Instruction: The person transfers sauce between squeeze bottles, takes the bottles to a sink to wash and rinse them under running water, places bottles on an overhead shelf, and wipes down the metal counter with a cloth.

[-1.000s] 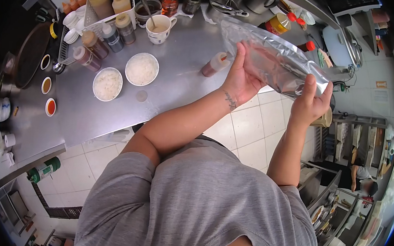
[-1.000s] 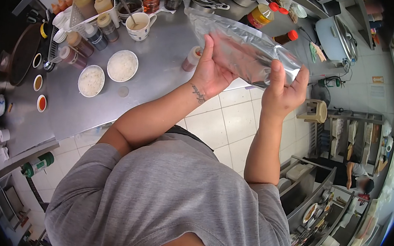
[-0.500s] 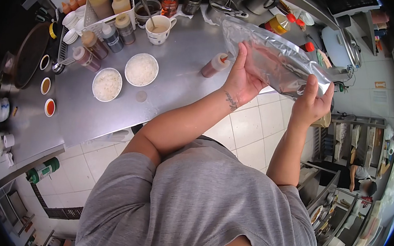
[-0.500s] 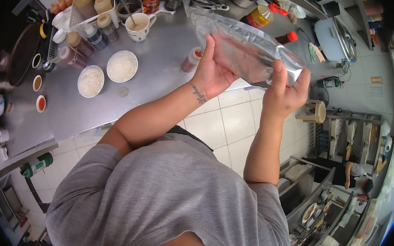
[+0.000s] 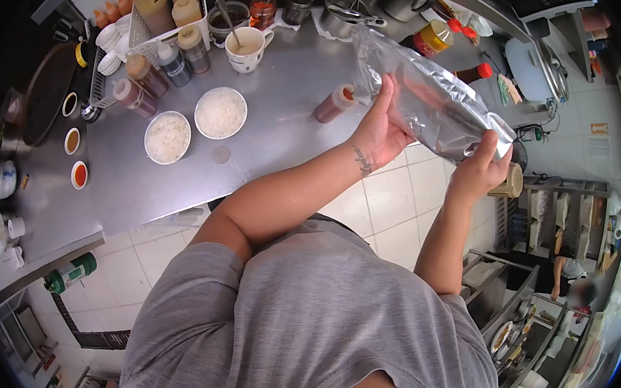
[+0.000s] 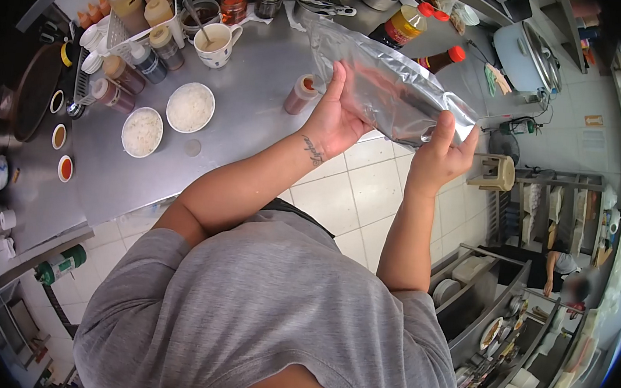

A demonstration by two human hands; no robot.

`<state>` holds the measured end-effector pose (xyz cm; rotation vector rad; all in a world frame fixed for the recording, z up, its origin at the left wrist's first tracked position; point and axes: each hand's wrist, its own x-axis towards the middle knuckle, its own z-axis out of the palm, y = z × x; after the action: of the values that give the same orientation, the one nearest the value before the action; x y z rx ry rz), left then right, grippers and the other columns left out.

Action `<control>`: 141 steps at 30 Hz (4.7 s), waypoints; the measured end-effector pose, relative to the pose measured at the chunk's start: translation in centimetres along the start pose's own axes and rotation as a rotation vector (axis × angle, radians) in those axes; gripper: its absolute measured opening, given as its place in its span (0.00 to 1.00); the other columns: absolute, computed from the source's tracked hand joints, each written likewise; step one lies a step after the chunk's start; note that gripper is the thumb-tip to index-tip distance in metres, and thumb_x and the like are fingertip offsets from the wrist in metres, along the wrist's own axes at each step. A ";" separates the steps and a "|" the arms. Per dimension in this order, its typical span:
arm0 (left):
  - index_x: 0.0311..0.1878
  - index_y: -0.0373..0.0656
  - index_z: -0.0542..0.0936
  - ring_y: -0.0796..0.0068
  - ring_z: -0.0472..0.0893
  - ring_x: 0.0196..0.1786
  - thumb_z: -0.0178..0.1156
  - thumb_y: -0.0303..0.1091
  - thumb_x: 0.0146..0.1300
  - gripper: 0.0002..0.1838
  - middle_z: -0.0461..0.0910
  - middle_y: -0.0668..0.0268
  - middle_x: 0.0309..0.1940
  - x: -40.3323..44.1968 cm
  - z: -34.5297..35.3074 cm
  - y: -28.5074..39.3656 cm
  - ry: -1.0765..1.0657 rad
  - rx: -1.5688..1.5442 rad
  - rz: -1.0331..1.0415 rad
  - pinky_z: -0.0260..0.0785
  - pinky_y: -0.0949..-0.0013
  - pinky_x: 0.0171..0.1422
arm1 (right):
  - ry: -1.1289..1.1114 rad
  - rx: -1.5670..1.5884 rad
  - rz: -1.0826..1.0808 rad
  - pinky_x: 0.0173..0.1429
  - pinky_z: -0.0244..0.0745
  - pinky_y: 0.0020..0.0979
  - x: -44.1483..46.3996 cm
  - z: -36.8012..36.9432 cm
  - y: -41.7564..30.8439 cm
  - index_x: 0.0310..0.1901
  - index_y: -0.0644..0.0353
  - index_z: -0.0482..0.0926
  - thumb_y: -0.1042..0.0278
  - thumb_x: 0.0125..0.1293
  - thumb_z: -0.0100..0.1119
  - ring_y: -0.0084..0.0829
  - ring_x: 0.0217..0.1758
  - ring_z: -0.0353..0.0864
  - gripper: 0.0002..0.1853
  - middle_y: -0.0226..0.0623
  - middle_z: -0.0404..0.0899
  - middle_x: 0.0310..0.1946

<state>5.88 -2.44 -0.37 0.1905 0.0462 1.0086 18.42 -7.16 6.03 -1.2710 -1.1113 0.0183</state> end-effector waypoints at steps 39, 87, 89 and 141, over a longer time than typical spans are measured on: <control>0.64 0.41 0.67 0.66 0.70 0.63 0.60 0.47 0.65 0.29 0.72 0.63 0.59 1.1 -2.4 -2.2 0.267 0.235 -0.076 0.63 0.56 0.65 | 0.260 0.466 0.609 0.54 0.74 0.33 -4.2 -1.3 9.6 0.56 0.72 0.70 0.49 0.73 0.46 0.36 0.52 0.77 0.28 0.44 0.75 0.53; 0.64 0.34 0.66 0.67 0.73 0.60 0.60 0.16 0.53 0.32 0.71 0.56 0.61 8.6 -10.9 14.3 0.415 1.659 0.354 0.67 0.67 0.62 | -0.597 0.259 0.977 0.47 0.74 0.29 -9.3 6.0 18.5 0.62 0.58 0.69 0.76 0.58 0.56 0.29 0.43 0.77 0.27 0.37 0.74 0.51; 0.66 0.38 0.64 0.68 0.73 0.58 0.60 0.18 0.55 0.33 0.70 0.55 0.61 4.7 -10.0 16.1 0.303 1.646 0.377 0.71 0.71 0.56 | -0.683 0.237 0.947 0.49 0.74 0.30 -10.4 2.5 17.9 0.62 0.61 0.69 0.76 0.58 0.56 0.30 0.47 0.79 0.26 0.38 0.75 0.52; 0.56 0.32 0.75 0.75 0.80 0.34 0.63 0.30 0.62 0.21 0.81 0.61 0.38 -17.0 3.9 9.3 0.260 1.088 0.161 0.75 0.71 0.39 | -0.974 0.561 0.034 0.36 0.78 0.28 -5.9 4.7 -4.4 0.40 0.63 0.84 0.79 0.58 0.64 0.27 0.31 0.82 0.08 0.38 0.83 0.33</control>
<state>-10.47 -12.49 4.26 1.0640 0.8358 1.0764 9.92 -8.64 5.06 -0.7395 -1.7330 0.9943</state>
